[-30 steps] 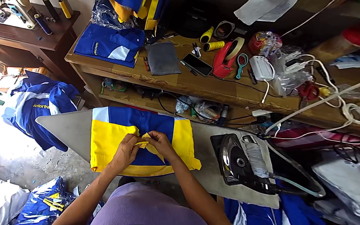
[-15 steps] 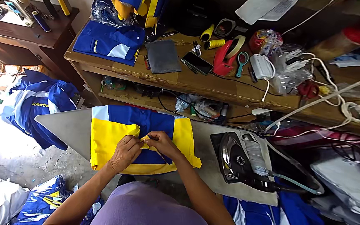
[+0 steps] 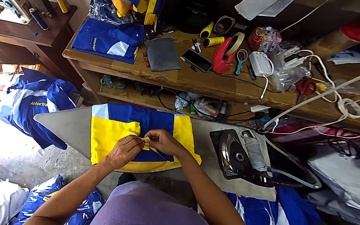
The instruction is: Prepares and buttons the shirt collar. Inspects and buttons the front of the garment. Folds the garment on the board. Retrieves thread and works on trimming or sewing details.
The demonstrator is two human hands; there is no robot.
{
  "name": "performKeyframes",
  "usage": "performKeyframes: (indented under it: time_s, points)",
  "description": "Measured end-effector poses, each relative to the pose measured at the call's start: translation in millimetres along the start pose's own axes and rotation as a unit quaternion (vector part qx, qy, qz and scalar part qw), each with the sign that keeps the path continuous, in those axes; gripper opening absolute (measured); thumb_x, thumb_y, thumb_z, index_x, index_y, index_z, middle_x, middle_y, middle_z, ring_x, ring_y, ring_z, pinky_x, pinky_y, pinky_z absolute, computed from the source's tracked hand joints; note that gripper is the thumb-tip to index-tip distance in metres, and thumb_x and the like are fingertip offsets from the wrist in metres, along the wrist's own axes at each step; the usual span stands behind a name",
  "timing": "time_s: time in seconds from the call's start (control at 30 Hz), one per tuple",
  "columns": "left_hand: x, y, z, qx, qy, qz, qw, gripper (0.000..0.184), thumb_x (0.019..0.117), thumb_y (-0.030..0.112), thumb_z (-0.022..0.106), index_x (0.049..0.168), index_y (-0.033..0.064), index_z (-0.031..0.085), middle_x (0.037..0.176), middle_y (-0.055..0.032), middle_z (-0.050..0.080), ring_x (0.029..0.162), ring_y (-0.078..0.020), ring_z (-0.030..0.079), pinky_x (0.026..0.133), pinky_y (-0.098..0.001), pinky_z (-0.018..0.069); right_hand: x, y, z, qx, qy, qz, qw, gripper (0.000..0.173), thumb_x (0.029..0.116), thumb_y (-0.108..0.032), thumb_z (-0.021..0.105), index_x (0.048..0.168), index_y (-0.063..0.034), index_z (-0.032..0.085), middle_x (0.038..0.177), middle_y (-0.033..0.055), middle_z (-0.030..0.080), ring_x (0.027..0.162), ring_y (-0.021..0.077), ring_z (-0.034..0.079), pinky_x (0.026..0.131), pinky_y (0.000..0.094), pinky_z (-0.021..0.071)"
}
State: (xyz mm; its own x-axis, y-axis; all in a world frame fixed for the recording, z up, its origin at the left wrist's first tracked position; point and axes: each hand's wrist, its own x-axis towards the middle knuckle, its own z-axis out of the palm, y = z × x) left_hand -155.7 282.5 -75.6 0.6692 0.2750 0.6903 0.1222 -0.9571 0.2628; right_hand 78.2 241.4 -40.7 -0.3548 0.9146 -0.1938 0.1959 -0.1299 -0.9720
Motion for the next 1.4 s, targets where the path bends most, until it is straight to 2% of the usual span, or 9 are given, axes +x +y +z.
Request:
performKeyframes:
  time_s: [0.27,0.47,0.7,0.87,0.97,1.1,1.23,1.33,1.4]
  points:
    - [1.5,1.4,-7.2,-0.018,-0.035,-0.012,0.999,0.014,0.1,0.004,0.06,0.109,0.0039,0.07,0.106,-0.0131,0.07,0.105,-0.0255,0.067,0.093,-0.0326,0.0561,-2.2,8.2,11.2,0.057,0.047,-0.031,0.997,0.017,0.0921,-0.007,0.07,0.107,0.0009,0.07,0.091,0.0014,0.072,0.079,0.0019,0.067,0.076,0.0192,0.0573]
    - [-2.6,2.0,-4.9,-0.021,-0.039,-0.029,0.999,0.011,0.1001,0.006,0.059,0.106,0.0052,0.069,0.105,-0.0126,0.07,0.104,-0.0252,0.068,0.09,-0.0321,0.0572,-5.7,10.4,12.8,0.049,0.054,-0.028,0.997,0.017,0.0896,-0.01,0.074,0.102,-0.0003,0.07,0.085,0.0002,0.071,0.074,0.0008,0.066,0.071,0.0183,0.0559]
    - [-2.9,4.5,0.9,-0.052,-0.04,-0.064,0.996,0.016,0.1002,0.006,0.057,0.108,0.0031,0.071,0.106,-0.0123,0.072,0.106,-0.0236,0.068,0.097,-0.0317,0.0546,-10.0,7.3,20.6,-0.036,0.109,-0.008,0.993,0.022,0.0846,-0.016,0.074,0.101,-0.0022,0.071,0.082,0.0016,0.069,0.07,0.0011,0.063,0.066,0.0177,0.0533]
    - [10.4,-3.2,-10.0,-0.102,-0.099,-0.11,0.984,0.021,0.0992,0.022,0.065,0.113,0.0069,0.071,0.121,-0.0141,0.067,0.121,-0.0252,0.061,0.106,-0.0341,0.0496,-9.2,10.6,22.3,-0.058,0.137,-0.007,0.989,0.023,0.0836,-0.015,0.073,0.102,-0.0014,0.069,0.085,0.0035,0.069,0.073,0.003,0.064,0.069,0.0191,0.0536]
    - [16.6,-10.5,-9.6,-0.131,-0.145,-0.168,0.966,0.04,0.0935,0.03,0.07,0.124,0.0043,0.065,0.131,-0.0159,0.064,0.129,-0.0262,0.057,0.112,-0.0369,0.0458,-8.0,9.5,22.2,-0.093,0.148,-0.015,0.984,0.022,0.0837,-0.015,0.071,0.101,-0.0012,0.069,0.085,0.0043,0.068,0.073,0.003,0.063,0.068,0.0192,0.0522]
    - [16.6,-18.3,-2.3,-0.137,-0.142,-0.164,0.967,0.02,0.0968,0.017,0.058,0.104,0.0041,0.071,0.106,-0.0118,0.073,0.108,-0.023,0.068,0.098,-0.0339,0.0528,-6.5,13.8,21.5,-0.097,0.154,-0.028,0.983,0.018,0.0858,-0.016,0.072,0.097,-0.002,0.069,0.081,0.0035,0.067,0.07,0.0025,0.062,0.066,0.0183,0.0513]
    - [14.3,-17.9,7.1,-0.114,-0.129,-0.189,0.967,0.02,0.0995,0.014,0.055,0.1,0.0044,0.072,0.101,-0.0109,0.074,0.103,-0.0227,0.069,0.094,-0.0346,0.0544,-2.5,21.4,19.1,-0.093,0.146,0.012,0.985,0.02,0.0895,-0.017,0.07,0.103,-0.0026,0.07,0.085,0.0043,0.069,0.074,0.0047,0.064,0.07,0.0213,0.0539]
    - [14.5,-17.7,12.0,-0.137,-0.215,-0.218,0.942,0.019,0.0994,0.014,0.058,0.104,0.0018,0.072,0.103,-0.0143,0.073,0.101,-0.026,0.071,0.094,-0.0398,0.0569,-3.0,34.3,16.6,-0.115,0.101,0.079,0.985,0.028,0.0957,-0.02,0.065,0.117,-0.0019,0.071,0.099,0.0116,0.073,0.088,0.0159,0.07,0.084,0.035,0.0577]
    - [26.6,-28.0,10.0,-0.188,-0.335,-0.242,0.891,0.026,0.0983,0.023,0.066,0.11,0.0005,0.07,0.111,-0.0171,0.07,0.108,-0.0298,0.068,0.099,-0.0457,0.0536,-9.0,49.3,19.2,-0.097,0.114,0.094,0.984,0.026,0.0963,-0.02,0.064,0.113,-0.0011,0.072,0.096,0.0112,0.074,0.086,0.0161,0.07,0.084,0.0357,0.0573]
